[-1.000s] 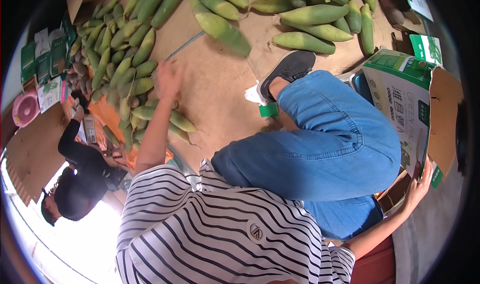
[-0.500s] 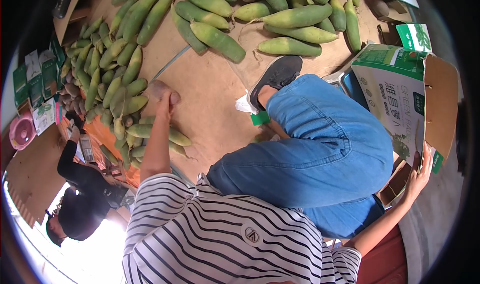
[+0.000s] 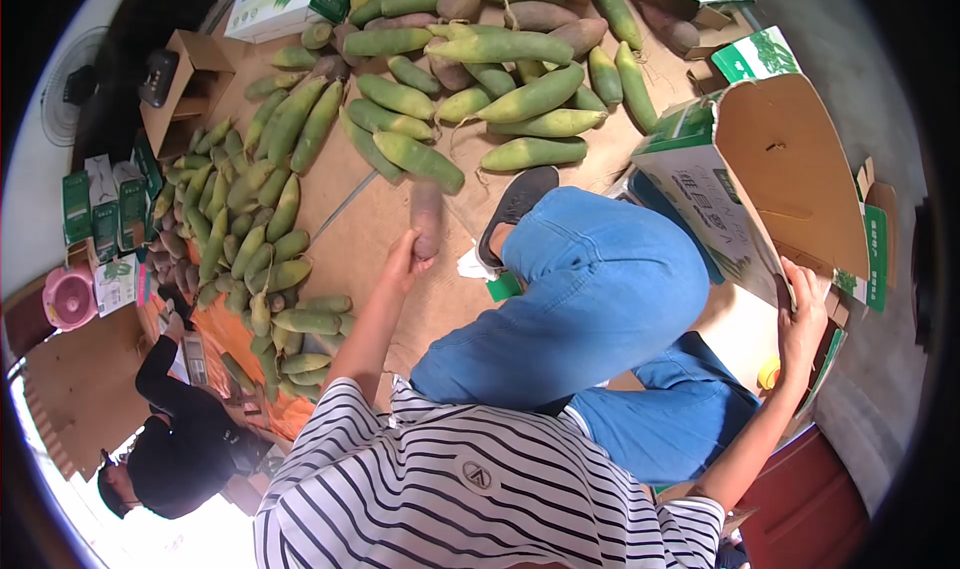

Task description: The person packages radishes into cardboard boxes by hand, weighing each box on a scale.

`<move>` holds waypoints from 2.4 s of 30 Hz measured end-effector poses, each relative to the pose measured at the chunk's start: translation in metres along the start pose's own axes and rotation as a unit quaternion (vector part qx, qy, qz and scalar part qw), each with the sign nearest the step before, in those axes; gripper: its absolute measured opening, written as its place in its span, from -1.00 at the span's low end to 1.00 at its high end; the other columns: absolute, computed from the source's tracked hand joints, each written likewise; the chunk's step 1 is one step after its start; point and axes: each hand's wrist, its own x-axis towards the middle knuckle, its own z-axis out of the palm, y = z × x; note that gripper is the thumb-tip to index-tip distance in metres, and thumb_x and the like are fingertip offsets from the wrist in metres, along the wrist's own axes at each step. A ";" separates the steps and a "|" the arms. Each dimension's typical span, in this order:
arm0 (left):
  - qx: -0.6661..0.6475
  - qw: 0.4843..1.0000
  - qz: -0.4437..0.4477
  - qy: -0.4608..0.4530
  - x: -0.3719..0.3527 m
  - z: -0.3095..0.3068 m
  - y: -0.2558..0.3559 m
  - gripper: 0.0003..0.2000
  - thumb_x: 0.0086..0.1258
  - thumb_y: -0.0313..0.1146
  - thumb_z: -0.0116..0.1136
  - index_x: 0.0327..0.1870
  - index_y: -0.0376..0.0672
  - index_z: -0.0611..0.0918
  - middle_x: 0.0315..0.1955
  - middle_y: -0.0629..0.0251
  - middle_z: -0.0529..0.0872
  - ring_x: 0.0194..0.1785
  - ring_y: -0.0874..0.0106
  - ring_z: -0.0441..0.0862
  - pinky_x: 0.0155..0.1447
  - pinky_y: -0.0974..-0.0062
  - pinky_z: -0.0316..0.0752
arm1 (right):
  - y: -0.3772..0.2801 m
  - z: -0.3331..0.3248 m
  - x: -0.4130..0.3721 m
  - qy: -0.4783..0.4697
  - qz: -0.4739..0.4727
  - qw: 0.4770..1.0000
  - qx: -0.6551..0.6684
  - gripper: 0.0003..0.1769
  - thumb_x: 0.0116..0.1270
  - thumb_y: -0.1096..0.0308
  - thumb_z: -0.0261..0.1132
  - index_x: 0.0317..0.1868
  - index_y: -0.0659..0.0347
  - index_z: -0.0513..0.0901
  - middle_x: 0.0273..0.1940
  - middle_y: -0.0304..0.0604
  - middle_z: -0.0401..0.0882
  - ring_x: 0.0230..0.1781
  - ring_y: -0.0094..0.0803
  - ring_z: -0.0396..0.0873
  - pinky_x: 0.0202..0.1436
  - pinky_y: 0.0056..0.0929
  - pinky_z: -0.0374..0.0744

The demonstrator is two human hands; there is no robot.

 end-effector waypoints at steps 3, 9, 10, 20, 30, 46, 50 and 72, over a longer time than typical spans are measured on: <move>0.077 0.986 0.104 -0.101 -0.049 0.076 0.039 -0.49 0.31 -0.06 0.21 0.18 -0.19 0.50 -0.02 0.24 0.61 -0.02 0.40 0.60 -0.01 0.42 0.53 | -0.004 -0.002 0.001 0.013 -0.020 1.000 -0.015 -0.62 0.24 0.57 0.27 0.08 0.14 0.63 -0.04 -0.09 0.61 0.01 -0.08 0.60 0.06 -0.25 0.54; 0.213 0.813 0.439 -0.317 -0.166 0.283 0.136 -0.27 0.15 -0.14 0.38 0.33 -0.29 0.40 0.13 0.16 0.55 0.18 0.38 0.52 0.28 0.37 0.41 | 0.001 0.003 -0.003 0.062 -0.067 0.996 -0.011 -0.51 0.03 0.67 0.26 0.04 0.19 0.63 -0.15 -0.08 0.60 -0.10 -0.14 0.60 -0.02 -0.26 0.57; 0.222 0.790 0.452 -0.349 -0.190 0.317 0.144 -0.28 0.13 -0.13 0.37 0.31 -0.27 0.42 0.12 0.14 0.56 0.17 0.36 0.54 0.26 0.35 0.43 | 0.002 0.006 -0.004 0.078 -0.073 0.994 -0.017 -0.49 0.00 0.67 0.25 0.03 0.17 0.64 -0.17 -0.09 0.60 -0.11 -0.15 0.60 -0.04 -0.26 0.57; 0.561 0.549 0.540 -0.303 -0.193 0.518 0.105 -0.42 -0.01 -0.06 0.25 -0.08 -0.44 0.63 -0.20 -0.19 0.71 -0.09 0.01 0.69 0.05 0.20 0.56 | 0.002 0.004 -0.008 0.105 -0.082 0.991 -0.026 -0.60 -0.02 0.62 0.26 -0.10 0.15 0.65 -0.28 -0.08 0.55 -0.18 -0.13 0.58 -0.08 -0.22 0.57; 0.362 0.631 0.664 -0.169 -0.088 0.403 0.151 -0.78 0.36 -0.45 0.11 -0.03 -0.30 0.63 -0.17 0.17 0.72 -0.09 0.38 0.68 -0.03 0.43 0.58 | 0.007 0.002 -0.011 0.121 -0.078 0.989 -0.019 -0.67 -0.02 0.58 0.28 -0.18 0.14 0.64 -0.33 -0.12 0.55 -0.24 -0.18 0.60 -0.15 -0.24 0.59; 0.761 0.545 0.343 0.078 0.114 0.244 0.107 -0.23 0.15 -0.19 0.40 0.39 -0.18 0.31 0.21 -0.06 0.43 0.27 0.00 0.42 0.32 0.17 0.38 | 0.005 0.001 -0.012 0.097 -0.039 0.994 -0.015 -0.60 -0.07 0.56 0.30 -0.12 0.15 0.65 -0.33 -0.16 0.50 -0.24 -0.21 0.53 -0.16 -0.30 0.59; 0.790 0.500 0.340 0.103 0.091 0.264 0.115 -0.36 0.11 -0.12 0.47 0.15 -0.18 0.42 0.03 -0.03 0.46 0.12 -0.03 0.47 0.15 0.10 0.46 | 0.005 0.000 -0.009 0.086 -0.023 0.996 -0.024 -0.58 -0.07 0.55 0.31 -0.10 0.14 0.64 -0.30 -0.17 0.51 -0.23 -0.23 0.53 -0.17 -0.29 0.59; 0.348 0.855 0.376 -0.079 -0.025 0.227 0.076 -0.61 0.37 -0.24 0.32 0.04 -0.34 0.54 -0.12 0.22 0.62 -0.13 0.49 0.52 -0.06 0.52 0.45 | 0.016 0.005 -0.024 0.075 -0.020 0.997 0.001 -0.75 0.14 0.46 0.19 -0.14 0.18 0.63 -0.26 -0.14 0.54 -0.16 -0.24 0.56 -0.12 -0.31 0.59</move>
